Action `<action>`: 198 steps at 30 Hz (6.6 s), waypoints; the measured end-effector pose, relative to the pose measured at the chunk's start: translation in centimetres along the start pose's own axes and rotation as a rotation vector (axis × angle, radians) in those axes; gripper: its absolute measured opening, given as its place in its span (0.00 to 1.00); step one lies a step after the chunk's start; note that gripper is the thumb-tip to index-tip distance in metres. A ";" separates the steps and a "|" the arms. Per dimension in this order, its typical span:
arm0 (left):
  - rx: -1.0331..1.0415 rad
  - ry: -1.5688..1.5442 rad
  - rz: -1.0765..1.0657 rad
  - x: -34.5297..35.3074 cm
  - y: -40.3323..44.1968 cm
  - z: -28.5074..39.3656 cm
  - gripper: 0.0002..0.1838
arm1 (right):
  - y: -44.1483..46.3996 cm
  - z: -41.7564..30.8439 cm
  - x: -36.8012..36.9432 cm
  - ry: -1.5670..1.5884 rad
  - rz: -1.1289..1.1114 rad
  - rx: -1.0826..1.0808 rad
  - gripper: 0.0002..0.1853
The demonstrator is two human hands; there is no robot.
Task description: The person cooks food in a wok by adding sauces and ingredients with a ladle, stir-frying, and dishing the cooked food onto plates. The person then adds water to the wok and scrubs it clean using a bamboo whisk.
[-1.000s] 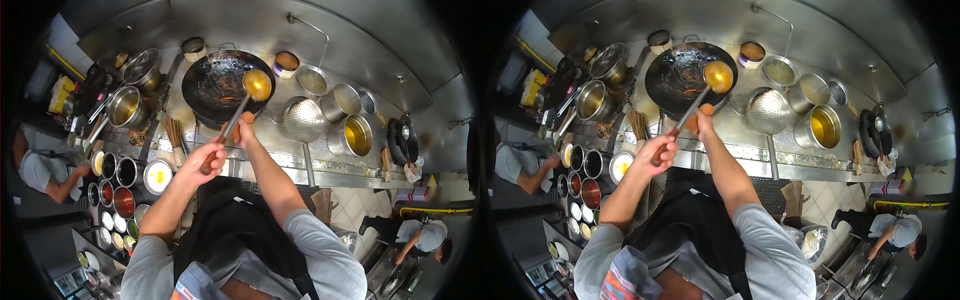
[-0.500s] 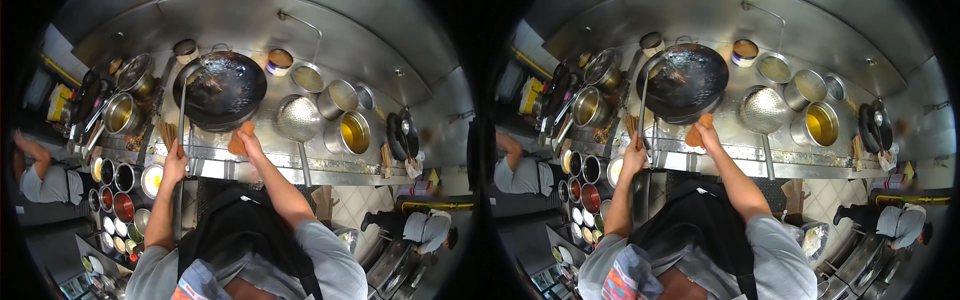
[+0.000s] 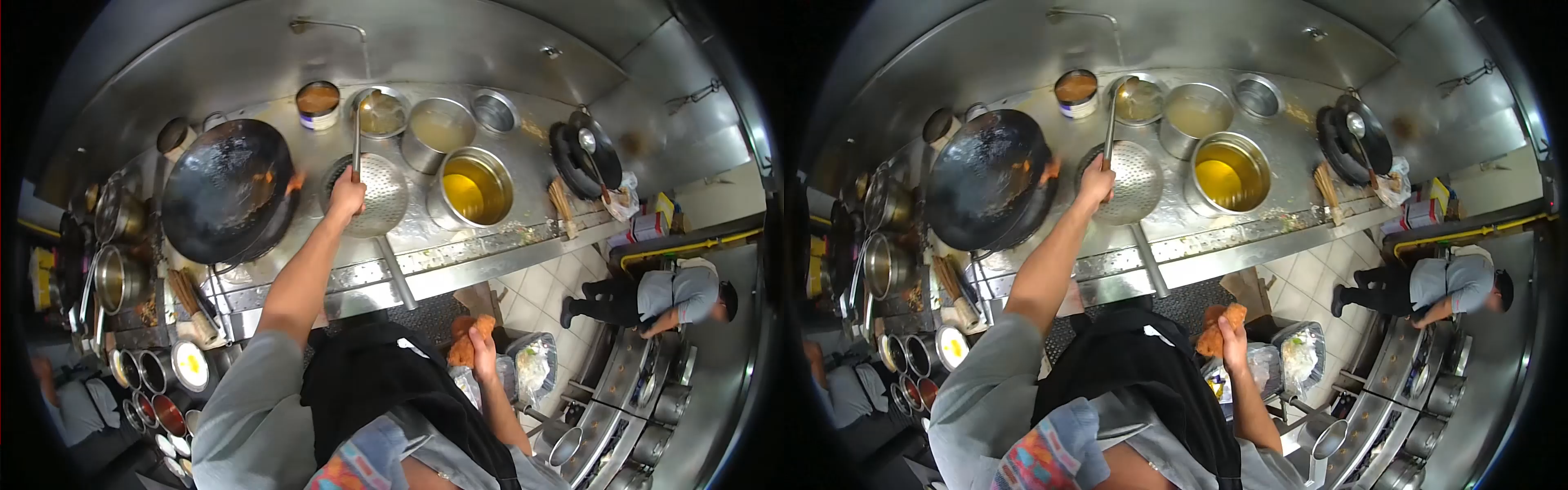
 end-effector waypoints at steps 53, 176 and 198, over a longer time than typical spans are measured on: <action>-0.068 0.024 0.183 -19.7 -29.6 0.7 0.44 | 9.4 14.7 22.6 -0.735 -0.525 0.104 0.45; -0.277 -0.046 -0.071 -34.5 -34.0 -5.9 0.39 | 20.6 -13.8 60.7 -0.992 -0.576 -0.425 0.32; -0.013 -1.381 -0.463 -30.8 -35.1 -8.0 0.22 | 23.2 -11.7 64.9 -1.540 -0.643 -0.403 0.33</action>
Point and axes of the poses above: each hand's wrist, its own y-axis towards the middle knuckle, its own x-axis out of the palm, z = x × y, the point moved 9 cm from there along y, towards the middle knuckle, and after that the axes turned 11 degrees about -z, right-handed, at the moved point
